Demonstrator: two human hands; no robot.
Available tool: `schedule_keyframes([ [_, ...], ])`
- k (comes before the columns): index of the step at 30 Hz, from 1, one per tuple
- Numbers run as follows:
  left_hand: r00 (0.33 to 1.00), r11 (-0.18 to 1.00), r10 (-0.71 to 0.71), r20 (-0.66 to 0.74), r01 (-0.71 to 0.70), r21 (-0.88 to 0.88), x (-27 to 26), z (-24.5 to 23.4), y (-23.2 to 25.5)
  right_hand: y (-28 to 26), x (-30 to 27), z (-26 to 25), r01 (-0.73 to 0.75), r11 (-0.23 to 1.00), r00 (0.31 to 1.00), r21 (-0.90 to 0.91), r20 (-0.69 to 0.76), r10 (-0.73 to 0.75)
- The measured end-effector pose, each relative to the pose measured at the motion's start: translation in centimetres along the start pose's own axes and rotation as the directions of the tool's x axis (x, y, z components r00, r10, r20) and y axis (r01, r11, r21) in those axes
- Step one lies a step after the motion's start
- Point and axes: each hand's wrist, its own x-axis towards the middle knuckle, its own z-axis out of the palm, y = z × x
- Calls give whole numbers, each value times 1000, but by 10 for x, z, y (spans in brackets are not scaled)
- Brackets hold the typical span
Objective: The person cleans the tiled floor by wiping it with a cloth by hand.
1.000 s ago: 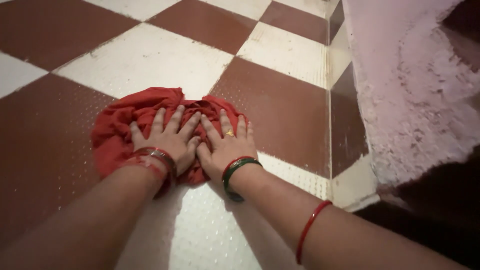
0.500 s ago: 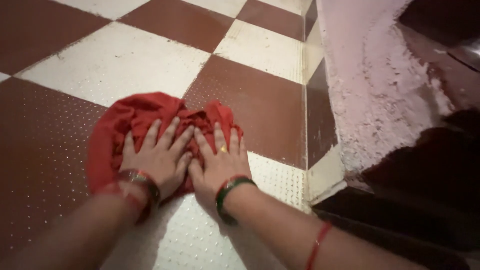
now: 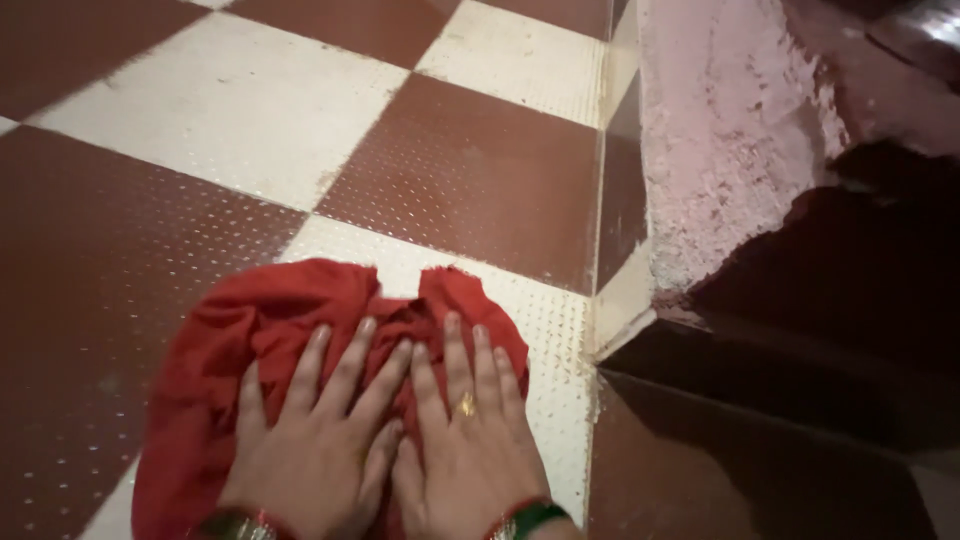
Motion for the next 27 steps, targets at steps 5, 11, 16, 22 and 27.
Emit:
schedule_keyframes([
  [5,865,996,-88,494,86,26,90,-3,14,30,40,-7,-219,976,966,8,139,216],
  [11,673,989,-99,733,150,-4,170,47,10,86,97,18,-392,920,910,-30,137,392],
  [16,670,983,-106,735,184,-26,217,81,6,119,139,27,-484,872,856,-76,166,490],
  [22,636,968,-151,757,250,-16,224,87,7,125,148,23,-513,850,815,-117,242,526],
  [27,654,979,-98,750,198,-45,193,57,19,102,115,14,-569,813,778,-125,237,581],
])
